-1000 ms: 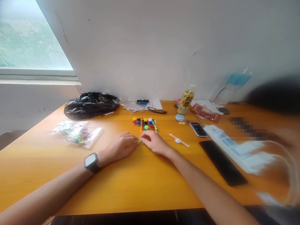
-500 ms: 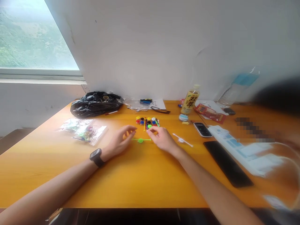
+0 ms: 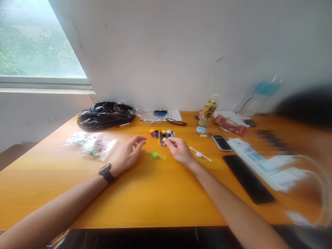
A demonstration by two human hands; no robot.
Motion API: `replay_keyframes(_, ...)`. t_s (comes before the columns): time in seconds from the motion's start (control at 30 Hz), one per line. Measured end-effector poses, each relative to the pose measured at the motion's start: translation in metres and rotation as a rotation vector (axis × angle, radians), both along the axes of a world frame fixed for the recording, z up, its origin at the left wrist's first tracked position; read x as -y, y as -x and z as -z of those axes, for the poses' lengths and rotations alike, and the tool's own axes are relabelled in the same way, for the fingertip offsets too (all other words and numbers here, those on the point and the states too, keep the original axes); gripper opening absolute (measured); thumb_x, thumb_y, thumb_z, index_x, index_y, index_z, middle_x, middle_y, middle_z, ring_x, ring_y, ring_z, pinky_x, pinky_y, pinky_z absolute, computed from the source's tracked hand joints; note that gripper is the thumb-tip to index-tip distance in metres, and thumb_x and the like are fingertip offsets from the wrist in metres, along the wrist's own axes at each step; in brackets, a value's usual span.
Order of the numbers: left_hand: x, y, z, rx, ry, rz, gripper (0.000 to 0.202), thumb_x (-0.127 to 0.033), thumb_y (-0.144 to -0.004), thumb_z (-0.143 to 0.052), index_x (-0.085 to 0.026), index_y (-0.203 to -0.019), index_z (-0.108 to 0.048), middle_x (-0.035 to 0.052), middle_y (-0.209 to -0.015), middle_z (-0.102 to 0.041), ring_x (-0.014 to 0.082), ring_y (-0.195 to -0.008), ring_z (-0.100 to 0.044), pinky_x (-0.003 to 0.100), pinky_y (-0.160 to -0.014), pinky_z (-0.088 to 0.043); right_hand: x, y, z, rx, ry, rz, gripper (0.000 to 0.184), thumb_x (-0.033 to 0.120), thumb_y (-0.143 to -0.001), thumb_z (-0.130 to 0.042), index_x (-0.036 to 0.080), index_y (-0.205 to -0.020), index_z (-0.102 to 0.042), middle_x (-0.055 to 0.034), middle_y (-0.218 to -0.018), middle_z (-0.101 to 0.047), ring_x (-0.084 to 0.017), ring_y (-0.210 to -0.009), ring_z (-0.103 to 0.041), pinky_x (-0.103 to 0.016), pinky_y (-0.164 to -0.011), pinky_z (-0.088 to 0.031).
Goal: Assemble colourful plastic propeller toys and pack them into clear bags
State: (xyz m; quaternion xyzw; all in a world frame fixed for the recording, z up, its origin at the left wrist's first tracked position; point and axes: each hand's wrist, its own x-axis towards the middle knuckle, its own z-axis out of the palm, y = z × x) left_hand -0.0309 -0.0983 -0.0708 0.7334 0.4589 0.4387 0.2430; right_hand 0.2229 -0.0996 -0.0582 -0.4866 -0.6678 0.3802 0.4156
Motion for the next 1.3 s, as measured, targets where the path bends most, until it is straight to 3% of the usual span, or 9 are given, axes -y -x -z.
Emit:
replay_keyframes(0.13,-0.001,0.000,0.001,-0.013,-0.002,0.008,0.022,-0.035,-0.104,-0.052,-0.022,-0.107,-0.068,0.0037,-0.099,-0.075,0.0173,-0.084,-0.065,0.029,-0.072,-0.048,0.004,0.003,0.002,0.076,-0.068,-0.029,0.046,0.060,-0.099,-0.058,0.017,-0.085,-0.070,0.0011,-0.069,-0.057,-0.013,-0.059,-0.043,-0.028,-0.057,-0.032)
replay_keyframes(0.3,-0.001,-0.001,0.002,-0.023,0.008,0.022,0.020,-0.034,-0.103,-0.053,-0.021,-0.106,-0.068,0.0040,-0.098,-0.074,0.0175,-0.084,-0.064,0.029,-0.071,-0.048,0.010,0.007,0.004,0.204,-0.154,-0.097,0.030,0.044,-0.101,-0.060,0.019,-0.090,-0.073,0.0015,-0.071,-0.061,-0.013,-0.061,-0.047,-0.027,-0.059,-0.035)
replay_keyframes(0.47,-0.001,-0.001,0.000,-0.035,0.020,0.040,0.020,-0.035,-0.102,-0.054,-0.021,-0.103,-0.068,0.0042,-0.096,-0.074,0.0168,-0.079,-0.063,0.028,-0.068,-0.048,0.011,0.008,0.007,0.250,-0.305,-0.159,0.016,0.028,-0.099,-0.062,0.022,-0.096,-0.076,-0.0032,-0.091,-0.071,-0.017,-0.077,-0.060,-0.029,-0.073,-0.044)
replay_keyframes(0.83,0.000,-0.002,-0.001,-0.038,0.033,0.043,0.020,-0.037,-0.100,-0.056,-0.021,-0.101,-0.069,0.0029,-0.090,-0.073,0.0158,-0.073,-0.060,0.027,-0.065,-0.048,0.012,0.008,0.008,0.261,-0.375,-0.202,0.023,0.016,-0.097,-0.060,0.025,-0.103,-0.080,-0.0055,-0.099,-0.066,-0.021,-0.095,-0.064,-0.037,-0.091,-0.051)
replay_keyframes(1.3,-0.001,-0.001,0.002,-0.047,0.023,0.059,0.020,-0.037,-0.101,-0.056,-0.021,-0.104,-0.068,0.0036,-0.092,-0.072,0.0163,-0.076,-0.061,0.027,-0.067,-0.049,0.014,0.009,0.004,0.294,-0.413,-0.208,0.025,0.015,-0.098,-0.058,0.024,-0.102,-0.080,-0.0055,-0.096,-0.065,-0.021,-0.094,-0.062,-0.038,-0.090,-0.050)
